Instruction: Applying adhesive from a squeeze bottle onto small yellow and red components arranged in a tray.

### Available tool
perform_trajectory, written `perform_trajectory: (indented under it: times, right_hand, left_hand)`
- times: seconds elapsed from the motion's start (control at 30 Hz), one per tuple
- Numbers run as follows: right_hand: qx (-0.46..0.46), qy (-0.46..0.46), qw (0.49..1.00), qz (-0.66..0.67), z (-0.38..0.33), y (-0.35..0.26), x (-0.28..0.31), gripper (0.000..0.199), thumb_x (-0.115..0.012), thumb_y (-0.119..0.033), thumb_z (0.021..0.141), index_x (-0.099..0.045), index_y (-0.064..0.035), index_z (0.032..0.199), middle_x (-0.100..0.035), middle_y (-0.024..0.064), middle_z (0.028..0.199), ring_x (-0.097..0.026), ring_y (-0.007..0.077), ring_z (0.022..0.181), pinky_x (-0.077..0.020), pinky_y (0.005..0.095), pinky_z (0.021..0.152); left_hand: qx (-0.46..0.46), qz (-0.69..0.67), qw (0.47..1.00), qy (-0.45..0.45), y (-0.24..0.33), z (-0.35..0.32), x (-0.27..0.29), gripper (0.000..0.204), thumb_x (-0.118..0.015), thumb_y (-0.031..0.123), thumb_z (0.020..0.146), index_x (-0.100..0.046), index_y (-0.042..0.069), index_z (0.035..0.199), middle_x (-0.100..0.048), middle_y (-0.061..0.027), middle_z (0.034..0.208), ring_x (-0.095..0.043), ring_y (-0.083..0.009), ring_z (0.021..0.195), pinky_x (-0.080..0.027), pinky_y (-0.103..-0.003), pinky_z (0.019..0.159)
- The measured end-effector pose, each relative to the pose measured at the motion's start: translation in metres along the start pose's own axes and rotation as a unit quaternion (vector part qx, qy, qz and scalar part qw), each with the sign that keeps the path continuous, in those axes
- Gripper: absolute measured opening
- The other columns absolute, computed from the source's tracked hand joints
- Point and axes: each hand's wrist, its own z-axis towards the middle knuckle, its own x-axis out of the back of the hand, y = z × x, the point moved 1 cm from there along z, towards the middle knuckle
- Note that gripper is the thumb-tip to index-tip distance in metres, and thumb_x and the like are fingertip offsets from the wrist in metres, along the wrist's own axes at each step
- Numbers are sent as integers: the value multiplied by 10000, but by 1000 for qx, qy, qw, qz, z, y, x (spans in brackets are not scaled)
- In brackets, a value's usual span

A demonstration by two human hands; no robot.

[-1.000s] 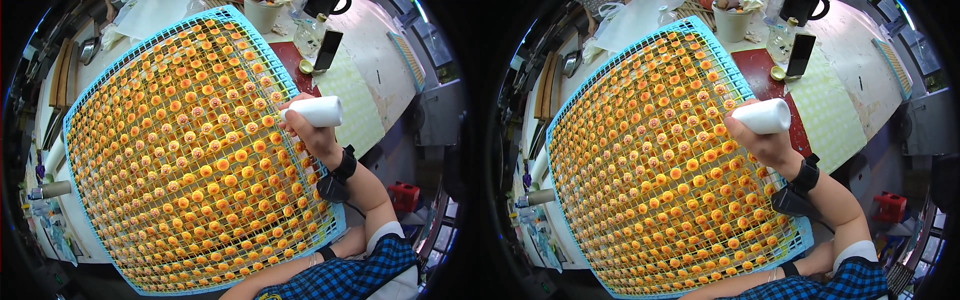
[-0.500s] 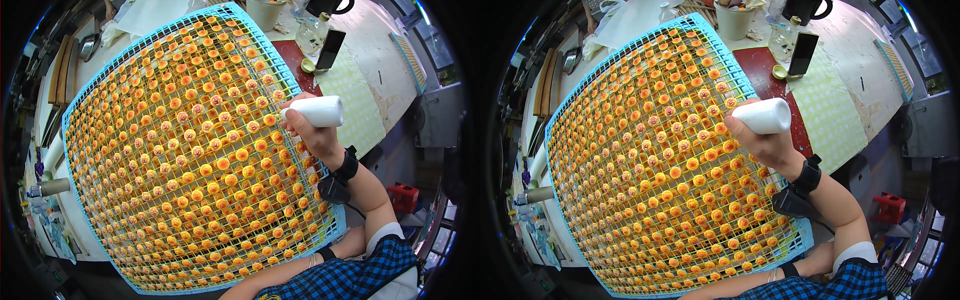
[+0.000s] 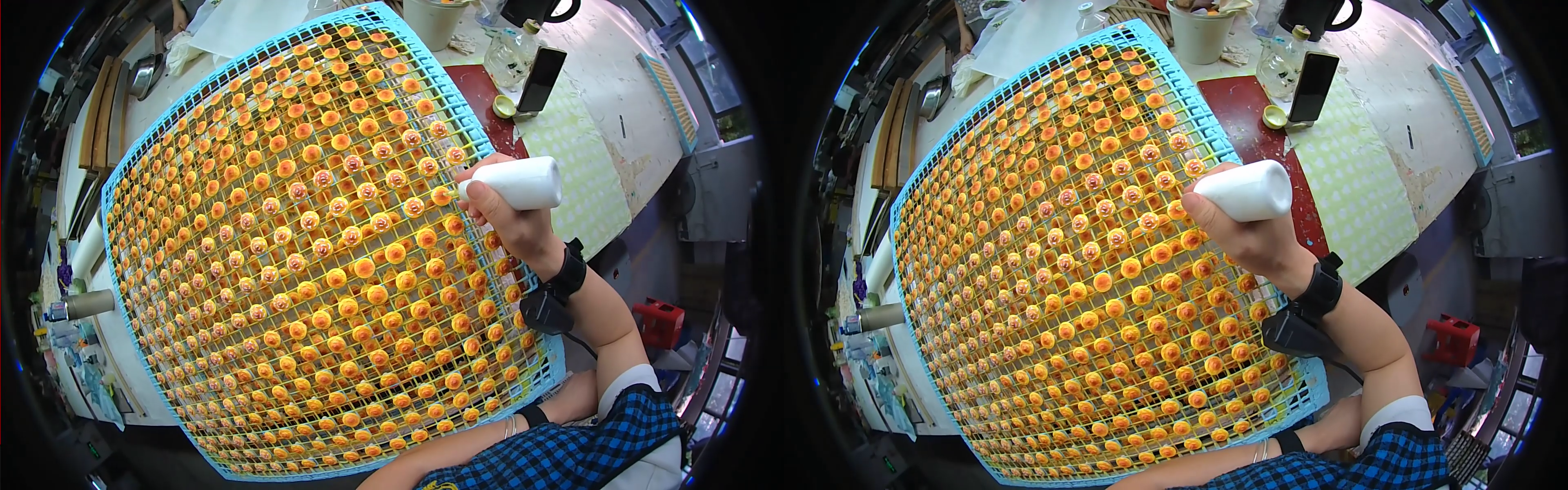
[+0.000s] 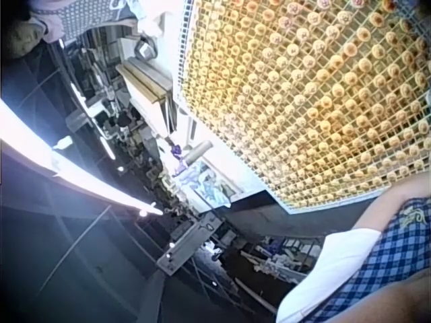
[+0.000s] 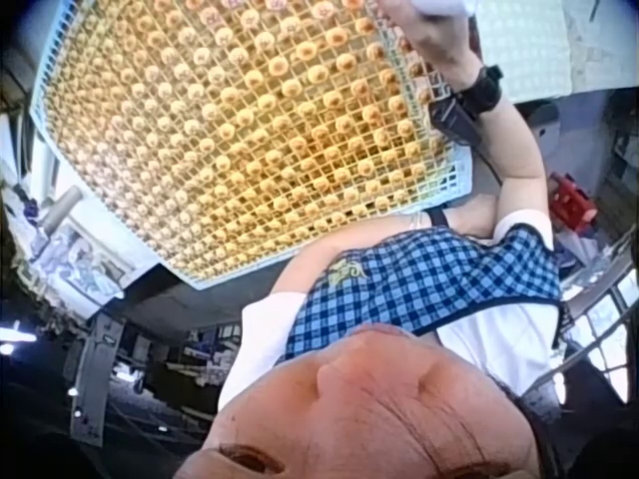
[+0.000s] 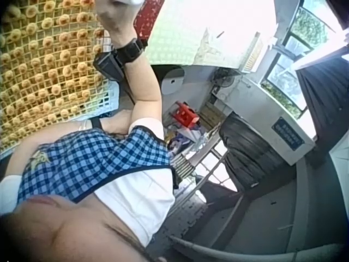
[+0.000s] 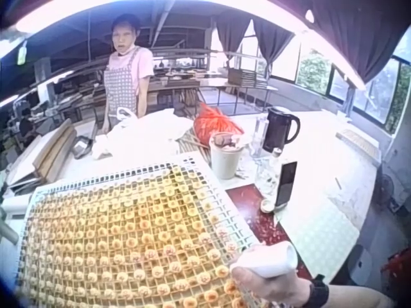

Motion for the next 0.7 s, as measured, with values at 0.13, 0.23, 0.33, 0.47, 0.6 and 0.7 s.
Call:
perform_trajectory:
  times: [0.13,0.23,0.33,0.47,0.6,0.7]
  right_hand:
    - [-1,4,1000,22,-1,0,0,109,-613,-107,745,-549,-21,728,-540,13,640,-514,83,569,-395,215,494]
    - [6,-8,999,45,-1,0,1,101,-607,-106,750,-549,-23,736,-534,12,654,-505,79,581,-392,211,507]
    - [13,-17,999,33,-1,1,1,97,-602,-106,755,-549,-25,743,-529,9,657,-500,78,587,-393,211,516]
    - [14,-25,999,19,-1,0,2,89,-597,-99,758,-548,-25,751,-529,10,660,-504,80,587,-394,211,509]
    - [10,-26,999,25,-1,-2,1,83,-593,-90,759,-546,-22,756,-531,14,666,-511,81,591,-404,212,511]
    - [-4,-34,999,21,-2,-3,3,82,-591,-87,760,-545,-18,762,-534,17,674,-515,83,595,-411,214,515]
  left_hand:
    - [-1,1,1000,4,-2,1,-1,304,-544,163,683,-499,-12,928,-546,-246,907,-529,-382,828,-426,-400,740]
    - [-22,-15,998,64,1,-2,-2,241,-520,179,701,-541,-11,847,-562,-245,826,-543,-385,764,-430,-428,683]
    - [15,-7,1000,-3,-2,1,-2,327,-548,164,678,-490,-19,943,-540,-250,910,-522,-387,837,-422,-408,743]
    - [17,5,1000,-3,-4,1,-3,322,-550,161,676,-491,-17,938,-542,-247,904,-519,-388,836,-419,-412,747]
    - [14,5,1000,-6,-6,2,-6,315,-551,160,675,-494,-15,931,-541,-249,899,-522,-385,826,-421,-408,737]
    - [2,9,1000,-4,-7,2,-7,312,-556,161,672,-496,-13,924,-541,-248,893,-524,-382,821,-424,-406,728]
